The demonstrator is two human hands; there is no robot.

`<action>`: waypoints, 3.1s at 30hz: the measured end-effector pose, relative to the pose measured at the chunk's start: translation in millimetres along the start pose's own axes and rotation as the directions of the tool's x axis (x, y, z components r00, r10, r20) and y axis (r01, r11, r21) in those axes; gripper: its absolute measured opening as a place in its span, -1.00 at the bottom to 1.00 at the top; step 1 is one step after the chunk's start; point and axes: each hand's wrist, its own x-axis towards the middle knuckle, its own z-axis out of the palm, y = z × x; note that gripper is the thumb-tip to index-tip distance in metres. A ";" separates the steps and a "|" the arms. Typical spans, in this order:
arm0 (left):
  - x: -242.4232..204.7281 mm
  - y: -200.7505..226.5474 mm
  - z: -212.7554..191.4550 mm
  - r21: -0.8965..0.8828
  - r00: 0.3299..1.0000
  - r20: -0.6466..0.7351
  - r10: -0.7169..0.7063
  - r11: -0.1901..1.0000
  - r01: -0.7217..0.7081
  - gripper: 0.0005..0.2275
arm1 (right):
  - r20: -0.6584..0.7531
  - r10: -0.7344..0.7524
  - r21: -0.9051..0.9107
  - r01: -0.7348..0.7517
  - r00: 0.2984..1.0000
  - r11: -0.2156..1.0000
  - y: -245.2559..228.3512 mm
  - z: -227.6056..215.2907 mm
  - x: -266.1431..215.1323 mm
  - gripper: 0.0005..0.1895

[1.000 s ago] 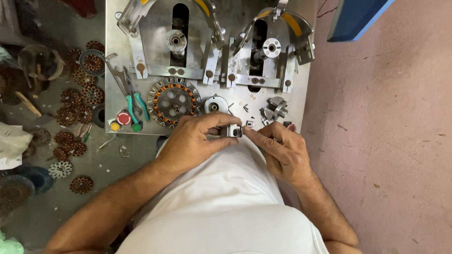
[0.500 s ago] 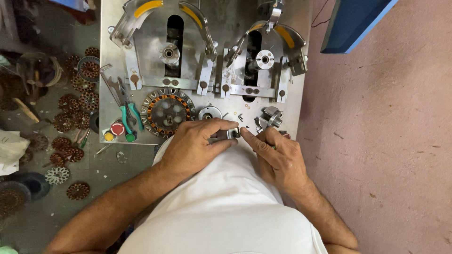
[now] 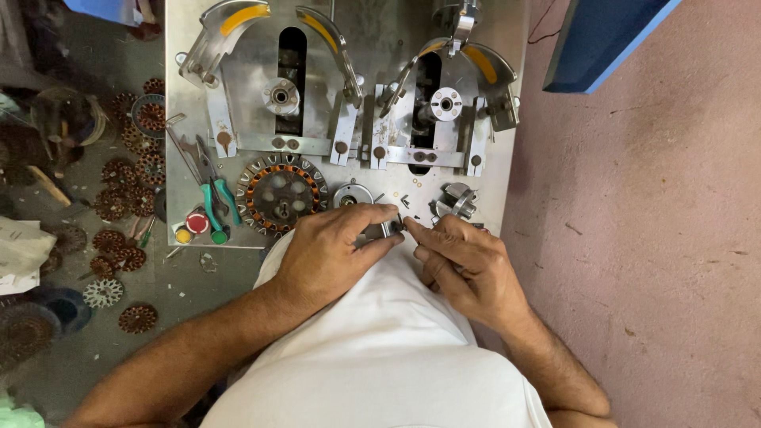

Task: The person assembles small metal components using a specialized machine. They pick up parts, insert them into the machine, and use a small tool to adjust or secure them. The process is repeated with several similar components.

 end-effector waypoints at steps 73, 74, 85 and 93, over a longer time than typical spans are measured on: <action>-15.5 6.4 -14.3 0.015 0.997 0.074 0.008 1.000 -0.009 -0.71 | 0.018 -0.266 -0.136 0.266 0.964 0.954 -5.2 5.4 -1.8 -0.55; -15.8 6.3 -13.9 0.020 0.998 0.068 0.016 1.000 -0.017 -0.71 | 0.023 -0.241 -0.152 0.242 0.970 0.958 -7.0 5.9 -2.4 -0.56; -13.3 5.0 -21.5 -0.059 0.952 0.289 -0.098 0.991 0.120 -0.73 | 0.262 -0.261 0.442 0.124 0.929 0.888 30.5 2.0 12.4 -0.70; -1.4 -2.0 -27.2 -0.138 0.966 0.259 -0.014 0.989 0.051 -0.73 | 0.128 -0.681 -0.505 0.639 0.721 0.581 -1.1 -13.8 40.4 -0.80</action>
